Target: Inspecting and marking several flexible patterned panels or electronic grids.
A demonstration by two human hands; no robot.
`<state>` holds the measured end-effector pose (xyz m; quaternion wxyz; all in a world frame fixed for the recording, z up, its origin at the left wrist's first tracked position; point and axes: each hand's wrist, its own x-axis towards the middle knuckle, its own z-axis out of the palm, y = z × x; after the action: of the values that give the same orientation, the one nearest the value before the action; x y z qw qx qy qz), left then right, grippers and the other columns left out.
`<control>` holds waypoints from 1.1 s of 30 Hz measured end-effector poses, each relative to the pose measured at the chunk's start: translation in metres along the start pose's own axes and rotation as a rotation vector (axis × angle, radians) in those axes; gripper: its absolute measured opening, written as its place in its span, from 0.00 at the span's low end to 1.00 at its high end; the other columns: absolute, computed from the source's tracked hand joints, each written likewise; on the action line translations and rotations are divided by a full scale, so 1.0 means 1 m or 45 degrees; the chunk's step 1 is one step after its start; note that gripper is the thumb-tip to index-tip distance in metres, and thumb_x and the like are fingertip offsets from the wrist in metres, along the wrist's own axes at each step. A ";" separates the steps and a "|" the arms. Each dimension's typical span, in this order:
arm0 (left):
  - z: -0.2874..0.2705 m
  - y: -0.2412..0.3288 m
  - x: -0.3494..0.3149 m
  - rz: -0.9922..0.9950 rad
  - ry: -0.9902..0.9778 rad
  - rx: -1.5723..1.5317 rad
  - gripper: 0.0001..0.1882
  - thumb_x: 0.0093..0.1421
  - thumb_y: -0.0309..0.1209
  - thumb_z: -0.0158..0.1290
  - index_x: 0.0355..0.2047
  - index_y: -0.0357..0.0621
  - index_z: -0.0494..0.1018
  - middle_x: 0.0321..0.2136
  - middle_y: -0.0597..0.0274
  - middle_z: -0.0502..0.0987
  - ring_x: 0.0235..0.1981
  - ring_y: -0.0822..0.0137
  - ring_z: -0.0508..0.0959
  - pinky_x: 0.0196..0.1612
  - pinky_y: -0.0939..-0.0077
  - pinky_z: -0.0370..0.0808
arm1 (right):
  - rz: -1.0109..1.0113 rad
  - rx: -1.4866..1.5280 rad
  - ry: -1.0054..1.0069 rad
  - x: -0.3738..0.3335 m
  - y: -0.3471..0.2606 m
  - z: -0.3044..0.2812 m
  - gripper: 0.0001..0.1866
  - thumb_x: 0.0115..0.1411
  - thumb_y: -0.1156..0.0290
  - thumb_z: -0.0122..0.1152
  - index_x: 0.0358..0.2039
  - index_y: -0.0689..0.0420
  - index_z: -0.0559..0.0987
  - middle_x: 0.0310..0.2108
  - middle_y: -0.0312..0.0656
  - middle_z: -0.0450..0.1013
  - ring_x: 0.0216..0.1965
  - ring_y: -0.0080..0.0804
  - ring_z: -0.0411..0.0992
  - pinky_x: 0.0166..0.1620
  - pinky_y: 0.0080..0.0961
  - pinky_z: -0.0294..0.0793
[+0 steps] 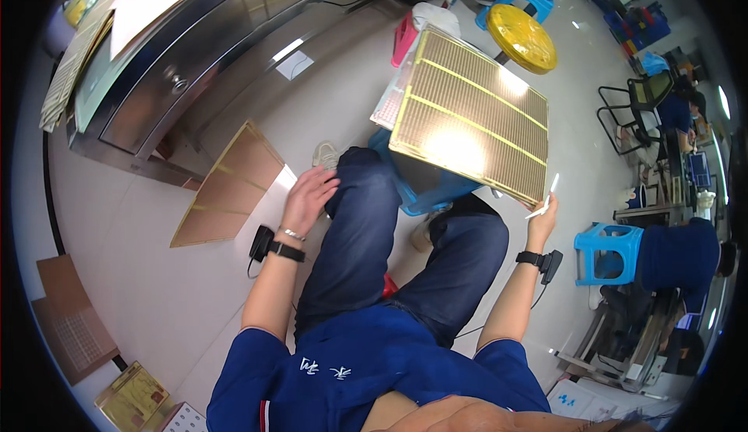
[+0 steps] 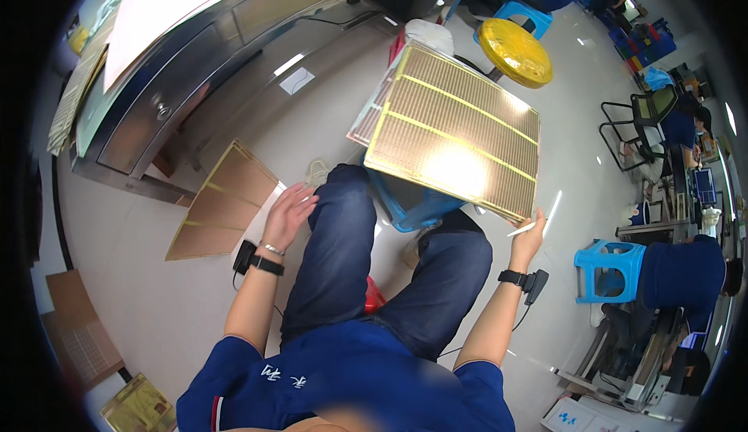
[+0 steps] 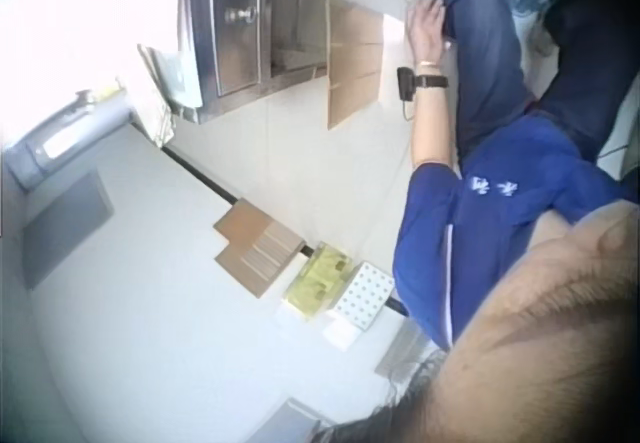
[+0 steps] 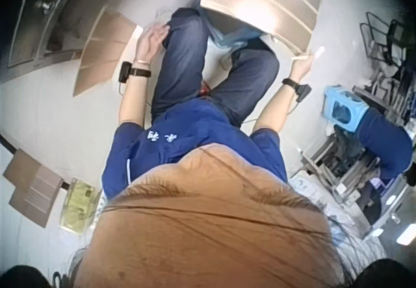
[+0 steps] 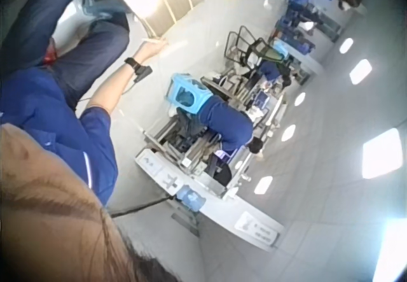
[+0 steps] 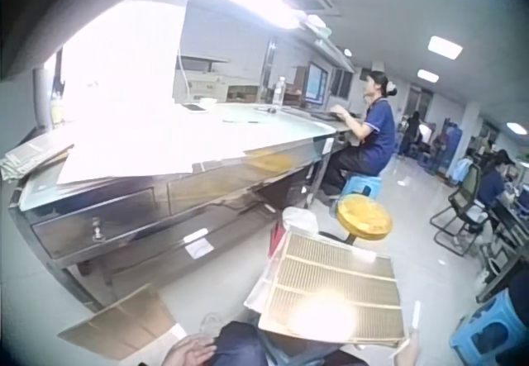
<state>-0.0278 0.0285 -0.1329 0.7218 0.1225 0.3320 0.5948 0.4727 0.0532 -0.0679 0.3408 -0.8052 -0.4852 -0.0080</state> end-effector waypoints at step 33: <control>0.075 0.010 -0.037 -0.300 0.057 1.185 0.28 0.64 0.52 0.40 0.15 0.46 0.67 0.10 0.68 0.69 0.11 0.78 0.69 0.14 0.88 0.62 | 0.469 0.853 -0.569 -0.053 0.009 -0.068 0.22 0.64 0.58 0.47 0.47 0.66 0.72 0.40 0.44 0.72 0.41 0.28 0.69 0.45 0.22 0.68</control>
<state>0.0087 0.0126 -0.0591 0.6456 0.3813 0.5899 0.2997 0.4731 -0.0285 -0.0392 0.4655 -0.7052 -0.3712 0.3850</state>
